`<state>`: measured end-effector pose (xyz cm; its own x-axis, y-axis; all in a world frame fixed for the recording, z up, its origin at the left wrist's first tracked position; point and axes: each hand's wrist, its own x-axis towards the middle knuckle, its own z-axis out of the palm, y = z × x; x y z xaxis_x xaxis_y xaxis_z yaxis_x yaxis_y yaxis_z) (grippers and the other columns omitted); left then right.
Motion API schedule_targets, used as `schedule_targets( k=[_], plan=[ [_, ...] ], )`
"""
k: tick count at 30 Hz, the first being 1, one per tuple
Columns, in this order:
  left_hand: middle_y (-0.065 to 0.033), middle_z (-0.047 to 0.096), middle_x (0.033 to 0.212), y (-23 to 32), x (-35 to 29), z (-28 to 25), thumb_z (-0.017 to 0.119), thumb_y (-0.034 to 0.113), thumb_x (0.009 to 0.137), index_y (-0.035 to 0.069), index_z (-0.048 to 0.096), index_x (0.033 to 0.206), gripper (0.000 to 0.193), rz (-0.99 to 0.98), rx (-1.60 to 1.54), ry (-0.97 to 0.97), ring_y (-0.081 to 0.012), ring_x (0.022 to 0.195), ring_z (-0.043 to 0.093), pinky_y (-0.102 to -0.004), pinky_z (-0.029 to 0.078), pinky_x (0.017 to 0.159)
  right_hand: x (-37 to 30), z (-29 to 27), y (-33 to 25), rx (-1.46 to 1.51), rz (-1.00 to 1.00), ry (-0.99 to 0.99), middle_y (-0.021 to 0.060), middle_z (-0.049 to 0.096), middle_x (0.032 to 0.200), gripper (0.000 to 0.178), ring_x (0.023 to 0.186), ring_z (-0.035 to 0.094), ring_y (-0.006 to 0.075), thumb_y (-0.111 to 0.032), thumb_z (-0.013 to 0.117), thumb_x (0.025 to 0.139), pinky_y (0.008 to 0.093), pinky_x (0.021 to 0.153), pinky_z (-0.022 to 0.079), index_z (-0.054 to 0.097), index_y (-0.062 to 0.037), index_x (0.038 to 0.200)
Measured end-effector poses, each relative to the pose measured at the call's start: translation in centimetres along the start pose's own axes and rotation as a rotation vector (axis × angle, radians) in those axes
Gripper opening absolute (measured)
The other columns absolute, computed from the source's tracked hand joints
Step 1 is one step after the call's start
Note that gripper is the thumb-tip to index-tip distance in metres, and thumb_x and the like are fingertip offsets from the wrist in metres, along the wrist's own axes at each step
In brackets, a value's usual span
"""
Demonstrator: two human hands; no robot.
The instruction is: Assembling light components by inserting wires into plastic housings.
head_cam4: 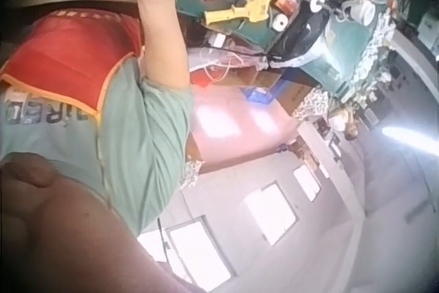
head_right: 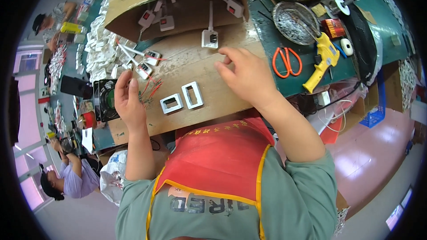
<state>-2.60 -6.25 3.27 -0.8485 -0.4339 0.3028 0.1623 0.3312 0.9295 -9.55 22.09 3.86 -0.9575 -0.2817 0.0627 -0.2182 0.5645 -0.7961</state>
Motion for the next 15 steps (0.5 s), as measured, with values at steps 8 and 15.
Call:
schedule_targets(
  k=[8, 15],
  plan=[
    [-0.0134, 0.059, 0.118, 0.3, -1.5, 1.7, 0.064, 0.005, 0.088, -0.001, 0.062, 0.11, 0.023, 0.131, 0.116, -0.125, -0.0202, 0.103, 0.058, -0.0295, 0.047, 0.087, 4.4, 1.1, 0.8, -0.285, -0.208, 0.267, 0.017, 0.05, 0.127, 0.047, 0.075, 0.063, 0.0265, -0.027, 0.065, 0.083, 0.0389, 0.074, 0.052, 0.053, -0.0062, 0.124],
    [-0.0138, 0.062, 0.114, 1.0, -1.9, 1.6, 0.065, 0.008, 0.087, 0.001, 0.063, 0.107, 0.022, 0.164, 0.191, -0.158, -0.0238, 0.104, 0.059, -0.0315, 0.048, 0.086, 7.5, 2.0, 0.6, -0.527, -0.062, 0.341, 0.0236, 0.042, 0.134, 0.054, 0.095, 0.062, 0.0434, -0.031, 0.062, 0.084, 0.0465, 0.08, 0.054, 0.048, -0.0055, 0.129]
  ],
)
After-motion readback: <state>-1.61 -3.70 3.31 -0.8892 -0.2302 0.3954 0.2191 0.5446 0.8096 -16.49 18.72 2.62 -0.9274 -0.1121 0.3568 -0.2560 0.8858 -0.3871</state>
